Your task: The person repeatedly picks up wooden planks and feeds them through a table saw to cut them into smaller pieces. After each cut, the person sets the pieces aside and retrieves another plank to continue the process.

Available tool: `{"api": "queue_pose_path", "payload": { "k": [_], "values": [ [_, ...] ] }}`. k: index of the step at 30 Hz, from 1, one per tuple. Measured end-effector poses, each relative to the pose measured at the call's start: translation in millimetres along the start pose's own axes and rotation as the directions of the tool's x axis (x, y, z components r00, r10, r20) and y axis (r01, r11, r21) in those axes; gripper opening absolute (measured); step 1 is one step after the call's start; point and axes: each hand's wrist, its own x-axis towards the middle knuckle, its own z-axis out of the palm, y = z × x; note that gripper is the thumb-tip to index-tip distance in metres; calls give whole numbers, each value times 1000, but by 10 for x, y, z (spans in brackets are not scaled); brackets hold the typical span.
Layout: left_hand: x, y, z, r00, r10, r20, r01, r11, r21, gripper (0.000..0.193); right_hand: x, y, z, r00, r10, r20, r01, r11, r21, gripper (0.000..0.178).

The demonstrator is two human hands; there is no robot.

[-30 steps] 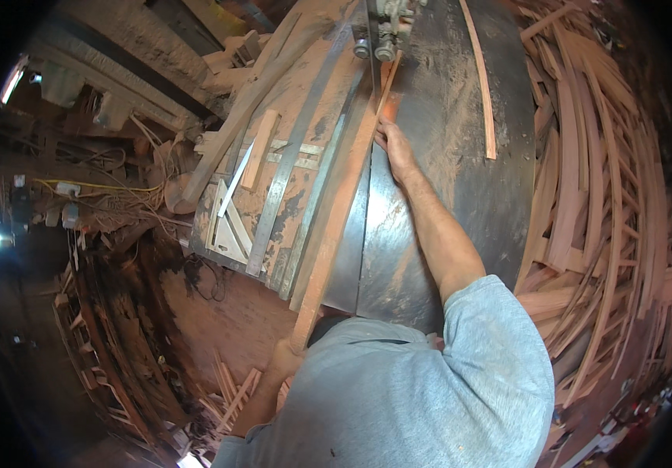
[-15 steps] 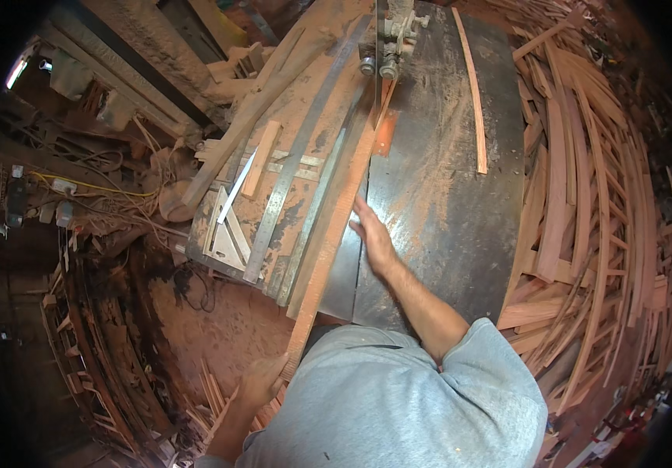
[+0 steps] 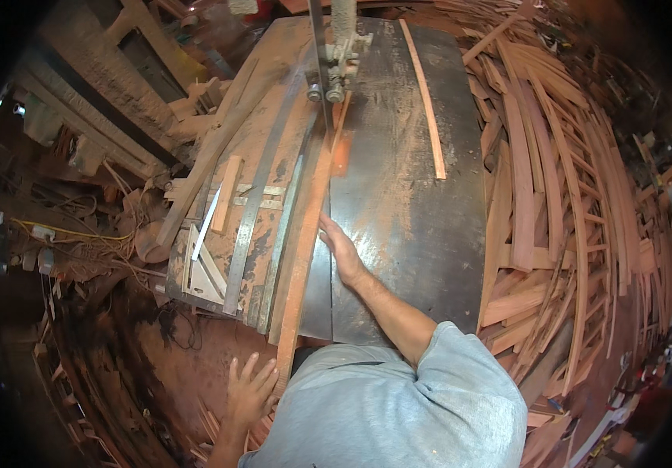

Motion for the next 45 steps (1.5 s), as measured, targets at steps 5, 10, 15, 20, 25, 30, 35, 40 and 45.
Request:
{"api": "queue_pose_path", "payload": {
  "k": [5, 10, 15, 20, 25, 30, 35, 40, 45],
  "values": [
    [102, -30, 32, 1000, 4, -4, -4, 999, 34, 68, 71, -72, 61, 998, 7, -59, -7, 1000, 3, 73],
    [198, -45, -36, 1000, -12, -13, 12, 1000, -5, 69, 207, 63, -53, 996, -42, -78, 42, 999, 3, 80],
    [292, -56, -100, 1000, -24, 15, 24, 998, -50, 67, 244, -177, 90, 997, -67, -47, 64, 997, -50, 81],
    [391, -85, -156, 1000, -10, -17, 9, 998, -63, 65, 325, -199, 32, 994, -86, -60, 80, 992, -101, 78],
    [494, -113, -225, 1000, -8, 2, 8, 999, -51, 65, 509, -68, -177, 996, -64, -55, 63, 998, -18, 76],
    [671, -83, -283, 1000, -15, -15, 14, 999, -51, 64, 582, -92, -196, 987, -62, -149, 56, 997, -44, 76],
    [722, -115, -275, 999, 2, -34, -4, 998, -68, 62, 650, -127, -269, 991, -86, -101, 82, 995, -50, 77],
    [808, -123, -313, 1000, 14, -28, -14, 1000, -18, 56, 701, -168, -291, 991, -95, -95, 91, 995, -53, 78],
    [914, -151, -323, 999, 22, -47, -24, 999, -29, 61, 822, -203, -322, 986, -120, -114, 113, 992, -63, 77]
  ]
}}
